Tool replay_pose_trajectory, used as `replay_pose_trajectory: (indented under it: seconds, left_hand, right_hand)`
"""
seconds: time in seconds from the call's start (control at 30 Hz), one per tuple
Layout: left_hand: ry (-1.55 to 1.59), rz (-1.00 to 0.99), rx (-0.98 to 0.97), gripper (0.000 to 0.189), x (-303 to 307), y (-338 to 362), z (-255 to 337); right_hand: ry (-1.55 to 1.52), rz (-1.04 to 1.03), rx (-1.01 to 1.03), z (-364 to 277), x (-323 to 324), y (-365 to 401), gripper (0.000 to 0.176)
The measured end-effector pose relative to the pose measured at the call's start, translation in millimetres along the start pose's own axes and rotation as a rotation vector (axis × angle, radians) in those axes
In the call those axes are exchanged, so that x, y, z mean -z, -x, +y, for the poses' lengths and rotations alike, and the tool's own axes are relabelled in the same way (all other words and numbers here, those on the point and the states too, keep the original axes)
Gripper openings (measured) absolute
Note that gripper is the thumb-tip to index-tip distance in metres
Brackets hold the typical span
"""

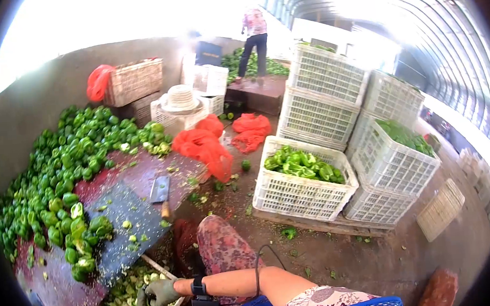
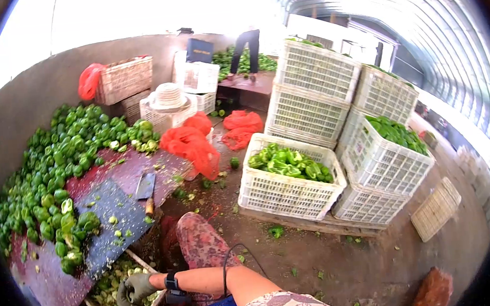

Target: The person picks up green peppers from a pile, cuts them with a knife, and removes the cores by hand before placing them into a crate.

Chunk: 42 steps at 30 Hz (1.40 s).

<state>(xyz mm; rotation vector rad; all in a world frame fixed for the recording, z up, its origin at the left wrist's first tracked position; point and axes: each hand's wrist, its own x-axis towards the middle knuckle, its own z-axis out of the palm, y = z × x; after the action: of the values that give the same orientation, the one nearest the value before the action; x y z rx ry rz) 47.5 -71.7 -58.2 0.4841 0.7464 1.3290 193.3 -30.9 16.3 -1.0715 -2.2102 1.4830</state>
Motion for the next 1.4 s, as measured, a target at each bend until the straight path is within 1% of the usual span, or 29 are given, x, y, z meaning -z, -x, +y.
replay_pose_trajectory:
  seconds: [0.03,0.07,0.13,0.17,0.2,0.33,0.53,0.6,0.63,0.7,0.73,0.77,0.87,1.03,1.23,1.4]
  left_hand:
    - [0.024,0.020,0.063,0.042,-6,-1,3]
    - [-0.014,0.002,0.070,0.041,-11,0,4]
    - [-0.128,-0.041,0.062,0.039,-21,1,5]
    - [-0.184,-0.063,0.063,0.038,-24,2,5]
    - [-0.230,-0.084,0.063,0.038,-26,3,7]
    - [-0.392,-0.169,0.066,0.041,-29,4,6]
    - [-0.582,-0.274,0.056,0.053,-24,3,10]
    - [-0.658,-0.340,0.002,0.059,-18,1,7]
    - [-0.709,-0.417,-0.138,0.060,-13,-2,3]
    - [-0.473,-0.478,-0.069,0.060,12,2,0]
    - [-0.353,-0.504,-0.034,0.061,12,7,2]
    - [-0.449,-0.488,-0.107,0.060,9,6,1]
    - [-0.555,-0.373,-0.051,0.057,-10,10,6]
    - [-0.585,-0.293,0.015,0.052,-37,10,7]
    - [-0.585,-0.253,0.048,0.047,-65,6,2]
    - [-0.543,-0.207,0.060,0.045,-82,7,-1]
  right_hand:
    - [0.089,0.076,0.020,-10,3,10,0.036]
    - [0.123,0.124,0.040,-3,1,10,0.037]
    - [0.207,0.076,-0.026,2,6,9,0.040]
    - [0.213,0.089,0.043,0,10,16,0.041]
    - [0.226,0.123,0.039,-5,12,22,0.038]
    - [0.271,0.238,0.075,20,3,11,0.026]
    - [0.347,0.219,0.066,24,6,11,0.026]
    - [0.340,0.230,0.058,26,6,12,0.028]
    - [0.333,0.235,0.056,26,5,13,0.029]
    - [0.329,0.242,0.049,27,3,13,0.032]
    - [0.326,0.245,0.045,28,3,14,0.034]
    - [0.323,0.247,0.043,28,1,14,0.035]
    - [0.313,0.254,0.035,30,-4,13,0.039]
    - [0.291,0.268,0.009,36,-6,11,0.047]
    - [0.275,0.293,-0.029,40,-5,15,0.057]
    - [0.228,0.313,-0.052,46,-18,-3,0.065]
